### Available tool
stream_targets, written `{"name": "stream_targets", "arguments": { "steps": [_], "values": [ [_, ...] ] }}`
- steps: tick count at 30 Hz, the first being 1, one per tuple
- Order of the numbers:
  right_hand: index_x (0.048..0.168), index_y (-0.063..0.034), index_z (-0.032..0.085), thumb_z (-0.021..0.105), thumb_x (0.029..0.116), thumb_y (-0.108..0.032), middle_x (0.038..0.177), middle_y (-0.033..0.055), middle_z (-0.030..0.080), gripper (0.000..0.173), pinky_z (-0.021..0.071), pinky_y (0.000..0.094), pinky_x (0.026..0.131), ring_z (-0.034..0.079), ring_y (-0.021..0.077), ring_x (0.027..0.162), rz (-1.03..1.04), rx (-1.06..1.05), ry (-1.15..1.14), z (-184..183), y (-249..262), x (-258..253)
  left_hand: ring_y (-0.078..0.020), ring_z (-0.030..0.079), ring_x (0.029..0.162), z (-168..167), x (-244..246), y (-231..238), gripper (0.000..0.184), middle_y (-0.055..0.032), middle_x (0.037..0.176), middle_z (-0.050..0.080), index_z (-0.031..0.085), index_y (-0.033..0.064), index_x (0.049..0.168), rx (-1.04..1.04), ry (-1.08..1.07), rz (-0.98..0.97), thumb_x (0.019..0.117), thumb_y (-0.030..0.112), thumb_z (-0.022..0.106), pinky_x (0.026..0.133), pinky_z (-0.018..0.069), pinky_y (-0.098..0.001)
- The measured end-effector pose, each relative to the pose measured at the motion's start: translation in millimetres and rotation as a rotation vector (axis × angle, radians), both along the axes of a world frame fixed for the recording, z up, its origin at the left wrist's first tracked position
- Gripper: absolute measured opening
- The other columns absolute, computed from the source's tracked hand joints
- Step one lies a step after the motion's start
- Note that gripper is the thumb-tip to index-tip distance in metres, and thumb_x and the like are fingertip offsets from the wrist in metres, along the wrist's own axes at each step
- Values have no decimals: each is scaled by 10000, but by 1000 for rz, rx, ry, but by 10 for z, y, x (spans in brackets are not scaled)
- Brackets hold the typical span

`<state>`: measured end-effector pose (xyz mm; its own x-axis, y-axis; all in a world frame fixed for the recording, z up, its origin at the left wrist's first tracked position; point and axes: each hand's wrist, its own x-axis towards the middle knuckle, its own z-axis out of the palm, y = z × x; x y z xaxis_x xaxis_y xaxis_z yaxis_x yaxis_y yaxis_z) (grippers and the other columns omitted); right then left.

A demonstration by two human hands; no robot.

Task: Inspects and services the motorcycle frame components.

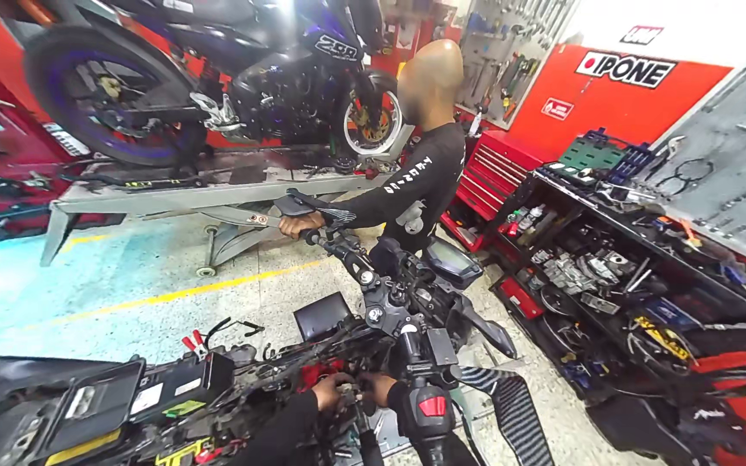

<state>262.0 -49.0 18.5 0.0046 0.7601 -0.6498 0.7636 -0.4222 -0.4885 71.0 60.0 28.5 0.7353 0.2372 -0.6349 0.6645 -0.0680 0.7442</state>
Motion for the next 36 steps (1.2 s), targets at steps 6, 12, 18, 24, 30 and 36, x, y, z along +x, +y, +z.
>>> {"name": "stream_targets", "arguments": {
  "steps": [6,12,18,24,30,36],
  "values": [
    [1507,-175,516,665,991,-399,1415,195,608,581,420,582,1140,572,352,1329,8,31,35,-105,-18,62,-339,667,1151,30,71,-10,679,-179,1366,621,566,145,1438,45,38,-41,812,-3,781,960,559,-562],
    [1493,-170,531,623,1016,-380,1415,190,610,529,421,575,1142,573,347,1331,-33,20,-4,33,-3,0,-352,619,1243,75,103,-40,659,-205,1402,596,547,96,1456,120,50,-41,840,37,774,1054,502,-552],
    [1434,-138,586,647,1005,-390,1365,187,642,501,439,561,1129,600,338,1296,-55,75,17,13,24,-84,-337,624,1241,97,93,14,560,-191,1386,611,549,109,1441,195,25,-65,910,109,729,1059,501,-555],
    [1357,-168,667,725,943,-406,1313,121,687,481,472,489,1120,638,254,1245,-373,165,55,41,-32,-199,-301,591,1304,139,79,79,567,-157,1423,601,541,148,1473,276,-4,-121,930,138,706,1130,452,-529],
    [1287,-114,703,745,931,-418,1260,148,704,470,471,497,1110,646,284,1224,-520,159,54,47,18,-308,-292,562,1342,192,21,54,541,-157,1401,621,605,130,1423,427,-48,-126,893,128,718,1173,413,-488],
    [1283,-100,708,736,940,-428,1244,156,712,476,480,500,1099,657,289,1209,-562,203,60,-85,20,-308,-287,596,1309,224,41,108,519,-140,1368,652,637,145,1391,452,-30,-111,878,127,717,1150,442,-507]
  ]
}}
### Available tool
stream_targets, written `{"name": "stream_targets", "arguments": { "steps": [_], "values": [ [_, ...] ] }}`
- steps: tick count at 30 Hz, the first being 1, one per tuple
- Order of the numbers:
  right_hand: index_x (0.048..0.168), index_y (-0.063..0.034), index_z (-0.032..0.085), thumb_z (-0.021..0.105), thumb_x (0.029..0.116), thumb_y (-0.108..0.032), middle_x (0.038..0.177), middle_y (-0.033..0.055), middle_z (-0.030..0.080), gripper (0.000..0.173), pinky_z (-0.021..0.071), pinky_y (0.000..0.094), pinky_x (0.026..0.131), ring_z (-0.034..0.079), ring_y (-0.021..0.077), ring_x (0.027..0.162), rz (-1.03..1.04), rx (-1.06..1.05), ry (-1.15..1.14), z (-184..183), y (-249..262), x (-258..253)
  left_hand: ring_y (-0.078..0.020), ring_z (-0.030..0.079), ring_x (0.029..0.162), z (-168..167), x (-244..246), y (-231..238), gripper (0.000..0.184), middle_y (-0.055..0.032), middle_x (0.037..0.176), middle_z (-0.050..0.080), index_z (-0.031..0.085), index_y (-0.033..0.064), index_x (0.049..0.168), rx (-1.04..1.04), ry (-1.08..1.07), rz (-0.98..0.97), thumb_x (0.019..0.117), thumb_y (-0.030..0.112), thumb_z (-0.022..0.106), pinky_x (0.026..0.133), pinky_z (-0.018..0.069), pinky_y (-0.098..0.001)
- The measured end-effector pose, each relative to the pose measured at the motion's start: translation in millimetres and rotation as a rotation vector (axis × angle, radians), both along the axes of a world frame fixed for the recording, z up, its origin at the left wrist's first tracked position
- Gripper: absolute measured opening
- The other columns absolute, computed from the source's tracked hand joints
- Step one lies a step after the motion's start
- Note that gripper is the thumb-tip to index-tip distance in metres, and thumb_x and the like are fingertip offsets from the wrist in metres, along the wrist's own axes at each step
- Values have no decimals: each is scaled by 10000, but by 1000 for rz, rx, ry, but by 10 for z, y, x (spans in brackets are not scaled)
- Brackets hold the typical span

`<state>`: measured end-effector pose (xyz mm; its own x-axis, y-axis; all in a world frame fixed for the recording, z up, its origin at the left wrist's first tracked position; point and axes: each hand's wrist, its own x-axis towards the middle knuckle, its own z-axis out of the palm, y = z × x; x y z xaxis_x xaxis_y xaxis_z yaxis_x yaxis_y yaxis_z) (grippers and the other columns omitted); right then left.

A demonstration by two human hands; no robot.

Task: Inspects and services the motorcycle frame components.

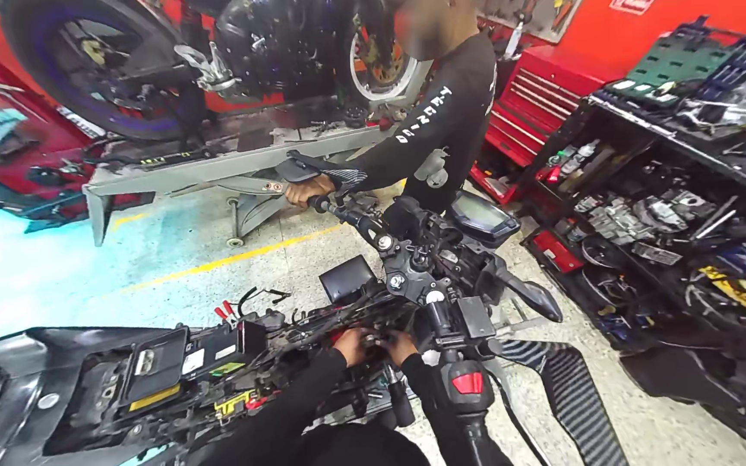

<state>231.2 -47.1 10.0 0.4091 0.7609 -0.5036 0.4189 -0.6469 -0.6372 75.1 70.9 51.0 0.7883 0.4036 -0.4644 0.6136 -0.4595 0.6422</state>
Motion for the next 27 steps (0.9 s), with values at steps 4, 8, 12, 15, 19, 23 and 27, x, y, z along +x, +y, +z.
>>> {"name": "stream_targets", "arguments": {
  "steps": [4,8,12,15,19,23,27],
  "values": [
    [1316,-94,682,757,936,-383,1270,165,698,483,478,496,1105,649,295,1223,-34,19,25,-11,-1,-26,-290,598,1303,30,-6,40,507,-146,1370,647,633,126,1387,-56,-11,35,889,119,724,1143,447,-516],
    [1305,-97,691,764,931,-354,1228,166,717,459,499,507,1081,673,304,1177,-56,69,-5,-47,-7,-70,-311,601,1294,51,33,72,530,-164,1371,639,615,121,1398,-43,51,16,881,113,730,1129,454,-530],
    [1321,-105,688,715,966,-372,1225,170,721,446,491,516,1084,677,312,1178,7,33,-36,-33,-53,-126,-303,588,1317,-70,-21,34,537,-159,1395,627,593,128,1429,-37,51,-21,906,138,713,1146,440,-514],
    [1358,-104,663,675,993,-382,1297,193,685,459,465,543,1105,638,342,1241,-7,-15,-61,120,0,-109,-328,585,1316,-29,-81,44,566,-197,1392,618,575,64,1432,6,33,48,899,159,742,1151,437,-516],
    [1383,-105,640,657,993,-331,1354,205,649,452,436,559,1130,596,363,1296,-25,-89,-42,218,-123,-228,-306,628,1269,-115,-372,-213,541,-168,1331,670,622,72,1393,109,30,242,924,317,731,1133,464,-486],
    [1318,-58,671,688,987,-177,1292,219,675,353,444,564,1096,628,374,1235,-93,62,60,436,6,-221,-326,686,1168,-143,-362,-315,502,-180,1211,723,669,47,1319,200,-113,430,892,285,784,1084,498,-498],
    [1392,-127,614,651,999,-245,1281,204,674,412,483,614,1041,644,382,1195,-148,-13,81,178,-3,-288,-292,680,1189,-254,-420,-390,480,-161,1245,715,668,53,1330,232,-177,482,904,249,773,1099,498,-454]
  ]
}}
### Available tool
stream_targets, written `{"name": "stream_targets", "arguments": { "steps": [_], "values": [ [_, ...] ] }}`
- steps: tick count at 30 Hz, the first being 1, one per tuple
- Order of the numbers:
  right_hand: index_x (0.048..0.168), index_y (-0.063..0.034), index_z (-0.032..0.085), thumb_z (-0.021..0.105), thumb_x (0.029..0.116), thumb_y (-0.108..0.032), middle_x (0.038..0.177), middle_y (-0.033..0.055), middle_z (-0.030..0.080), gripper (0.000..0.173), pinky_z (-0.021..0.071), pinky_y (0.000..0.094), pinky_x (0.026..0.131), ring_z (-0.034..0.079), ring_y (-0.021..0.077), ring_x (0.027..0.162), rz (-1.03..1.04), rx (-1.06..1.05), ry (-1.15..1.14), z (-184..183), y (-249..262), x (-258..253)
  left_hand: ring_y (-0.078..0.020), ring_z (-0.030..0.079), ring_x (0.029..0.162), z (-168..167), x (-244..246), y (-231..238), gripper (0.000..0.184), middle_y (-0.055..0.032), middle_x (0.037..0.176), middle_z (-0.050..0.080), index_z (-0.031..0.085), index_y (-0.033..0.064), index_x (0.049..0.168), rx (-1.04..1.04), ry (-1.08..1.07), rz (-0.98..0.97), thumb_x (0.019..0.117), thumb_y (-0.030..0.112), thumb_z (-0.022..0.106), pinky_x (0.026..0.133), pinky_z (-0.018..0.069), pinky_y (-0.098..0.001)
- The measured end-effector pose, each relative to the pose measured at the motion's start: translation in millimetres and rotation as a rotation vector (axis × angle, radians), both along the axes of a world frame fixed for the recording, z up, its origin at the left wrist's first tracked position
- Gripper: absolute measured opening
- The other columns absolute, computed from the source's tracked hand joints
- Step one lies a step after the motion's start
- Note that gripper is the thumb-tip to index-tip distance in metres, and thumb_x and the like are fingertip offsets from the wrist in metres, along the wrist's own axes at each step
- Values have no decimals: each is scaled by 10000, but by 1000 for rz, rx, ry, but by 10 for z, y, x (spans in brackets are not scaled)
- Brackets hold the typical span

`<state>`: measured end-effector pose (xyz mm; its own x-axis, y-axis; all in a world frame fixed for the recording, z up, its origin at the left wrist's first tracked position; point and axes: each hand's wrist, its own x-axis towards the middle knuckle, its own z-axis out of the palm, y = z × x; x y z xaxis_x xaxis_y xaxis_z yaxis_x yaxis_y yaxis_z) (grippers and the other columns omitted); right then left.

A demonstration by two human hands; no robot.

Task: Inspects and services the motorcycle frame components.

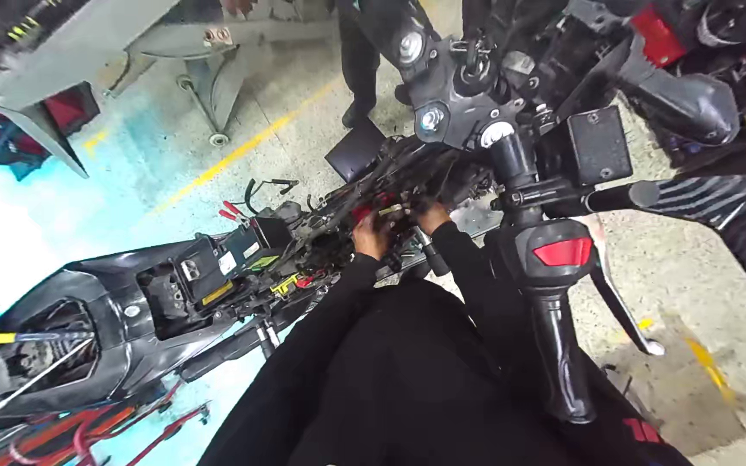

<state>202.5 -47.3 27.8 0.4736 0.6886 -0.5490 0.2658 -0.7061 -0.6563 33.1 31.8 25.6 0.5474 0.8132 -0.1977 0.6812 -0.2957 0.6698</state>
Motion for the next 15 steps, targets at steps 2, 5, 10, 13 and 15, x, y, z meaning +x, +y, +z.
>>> {"name": "stream_targets", "arguments": {
  "steps": [2,5,10,13,15],
  "values": [
    [1408,-145,604,642,999,-283,1279,191,677,433,466,613,1061,627,378,1223,-43,-11,0,-51,3,-35,-283,681,1188,-18,-5,-7,462,-149,1247,716,675,72,1328,32,-16,6,909,241,770,1091,507,-453],
    [1391,-128,615,637,1012,-299,1315,183,666,416,439,597,1098,604,364,1267,-138,19,49,-42,12,-69,-282,664,1219,1,11,0,470,-143,1282,703,658,90,1360,16,-24,10,925,237,760,1107,491,-464],
    [1438,-98,563,637,1019,-279,1364,214,629,462,445,595,1096,585,381,1291,-322,71,120,39,56,-172,-272,652,1239,5,32,21,480,-136,1300,694,651,92,1366,41,-57,12,935,271,763,1110,490,-471],
    [1464,-91,530,616,1037,-286,1372,207,628,477,441,588,1097,586,375,1297,-369,73,115,180,92,-210,-266,672,1202,22,47,6,463,-135,1252,715,682,82,1322,90,-69,46,911,268,789,1094,501,-454],
    [1484,-56,502,617,1040,-263,1388,216,616,503,433,565,1116,576,368,1314,-400,109,120,192,85,-256,-269,685,1183,6,34,0,445,-140,1226,728,701,60,1288,139,-89,58,895,244,802,1083,511,-442]
  ]
}}
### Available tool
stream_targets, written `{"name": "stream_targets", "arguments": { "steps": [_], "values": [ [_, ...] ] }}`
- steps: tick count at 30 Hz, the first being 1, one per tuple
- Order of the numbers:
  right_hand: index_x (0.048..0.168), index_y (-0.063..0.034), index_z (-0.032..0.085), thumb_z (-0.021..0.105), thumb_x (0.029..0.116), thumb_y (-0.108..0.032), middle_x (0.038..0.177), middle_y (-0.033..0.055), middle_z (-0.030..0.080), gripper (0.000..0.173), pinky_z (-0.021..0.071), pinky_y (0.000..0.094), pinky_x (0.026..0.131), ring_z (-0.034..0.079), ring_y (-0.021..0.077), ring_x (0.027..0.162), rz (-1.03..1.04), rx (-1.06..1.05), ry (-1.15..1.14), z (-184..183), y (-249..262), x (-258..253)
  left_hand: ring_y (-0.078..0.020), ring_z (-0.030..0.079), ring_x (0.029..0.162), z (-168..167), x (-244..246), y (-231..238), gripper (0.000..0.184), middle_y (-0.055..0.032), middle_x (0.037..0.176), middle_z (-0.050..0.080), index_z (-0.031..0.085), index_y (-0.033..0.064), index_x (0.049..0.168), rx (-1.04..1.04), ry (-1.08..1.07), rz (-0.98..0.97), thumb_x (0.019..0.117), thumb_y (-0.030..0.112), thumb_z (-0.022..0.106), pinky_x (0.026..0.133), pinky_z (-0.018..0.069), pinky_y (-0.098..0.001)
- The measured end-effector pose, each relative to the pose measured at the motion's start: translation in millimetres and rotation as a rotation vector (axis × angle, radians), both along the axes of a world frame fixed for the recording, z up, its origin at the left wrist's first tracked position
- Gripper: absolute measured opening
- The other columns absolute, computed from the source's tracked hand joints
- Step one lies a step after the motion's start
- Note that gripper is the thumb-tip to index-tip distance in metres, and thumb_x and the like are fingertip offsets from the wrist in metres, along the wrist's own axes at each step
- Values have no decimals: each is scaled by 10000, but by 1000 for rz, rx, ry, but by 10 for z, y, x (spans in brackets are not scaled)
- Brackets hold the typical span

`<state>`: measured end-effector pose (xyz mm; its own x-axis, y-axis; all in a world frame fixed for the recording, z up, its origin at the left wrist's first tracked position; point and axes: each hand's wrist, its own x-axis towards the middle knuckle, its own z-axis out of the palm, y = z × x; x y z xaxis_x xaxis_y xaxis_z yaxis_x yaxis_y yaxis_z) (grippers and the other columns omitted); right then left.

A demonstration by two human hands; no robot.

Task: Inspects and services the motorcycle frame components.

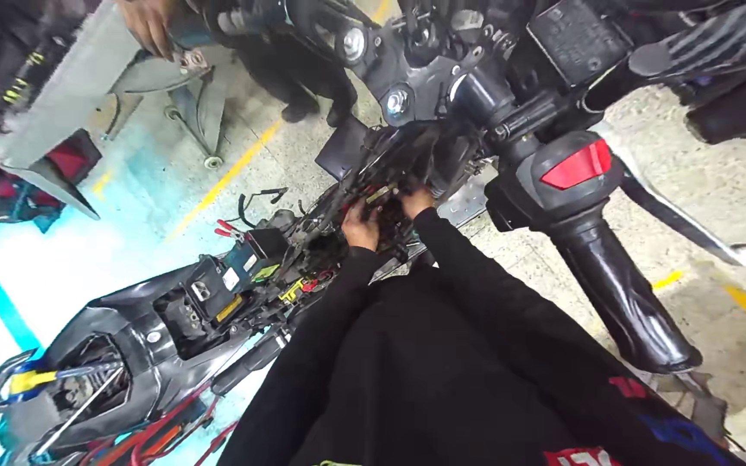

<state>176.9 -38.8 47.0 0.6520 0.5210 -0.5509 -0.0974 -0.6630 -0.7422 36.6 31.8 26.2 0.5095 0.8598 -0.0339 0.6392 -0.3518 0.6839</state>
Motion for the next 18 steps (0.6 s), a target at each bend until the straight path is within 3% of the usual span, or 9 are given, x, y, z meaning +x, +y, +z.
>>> {"name": "stream_targets", "arguments": {
  "steps": [3,5,9,11,12,13,16,18],
  "values": [
    [1524,-5,433,593,1053,-237,1441,239,570,549,395,526,1162,534,369,1363,-20,24,-12,39,6,-41,-286,691,1158,-39,2,-1,424,-166,1201,726,723,35,1236,50,-48,9,866,214,824,1059,527,-430],
    [1509,-5,450,591,1053,-210,1426,237,580,520,399,508,1159,543,357,1354,-47,20,-6,108,35,-70,-312,671,1156,-73,-3,0,415,-187,1197,703,733,23,1190,95,-94,20,834,201,847,1042,530,-428],
    [1518,14,418,598,1049,-191,1460,246,547,542,377,493,1179,519,353,1380,-89,35,5,149,59,-105,-366,636,1192,-82,18,-5,453,-254,1240,655,689,-28,1207,118,-91,28,844,199,836,1051,519,-440],
    [1522,2,392,624,1037,-215,1388,247,599,580,441,515,1121,580,371,1303,-119,62,-61,19,47,-143,-371,645,1176,-114,28,-16,460,-272,1243,643,683,-47,1203,152,-105,22,847,204,833,1032,537,-430],
    [1481,-25,424,652,1016,-244,1265,221,675,563,522,529,1024,660,362,1178,-138,63,-133,-100,61,-154,-372,649,1163,-124,41,-14,454,-277,1238,641,685,-51,1197,170,-117,15,848,200,831,1022,545,-427],
    [1479,-41,412,655,1018,-244,1239,211,686,560,527,544,1004,669,365,1154,-134,52,-112,-73,78,-133,-373,654,1150,-128,56,-10,443,-280,1232,641,687,-52,1192,188,-127,5,851,195,825,1011,550,-430],
    [1419,-18,515,647,1022,-182,1326,226,636,450,458,523,1096,600,358,1265,-146,54,-24,20,98,-106,-366,664,1121,-145,56,-12,402,-266,1194,657,698,-52,1158,226,-152,-5,840,160,824,989,559,-425],
    [1359,-9,574,662,1012,-169,1298,211,653,392,470,487,1088,618,326,1237,-181,103,-24,-11,85,-123,-354,668,1114,-159,57,-9,405,-259,1186,660,697,-54,1152,235,-160,1,839,168,826,988,560,-411]
  ]
}}
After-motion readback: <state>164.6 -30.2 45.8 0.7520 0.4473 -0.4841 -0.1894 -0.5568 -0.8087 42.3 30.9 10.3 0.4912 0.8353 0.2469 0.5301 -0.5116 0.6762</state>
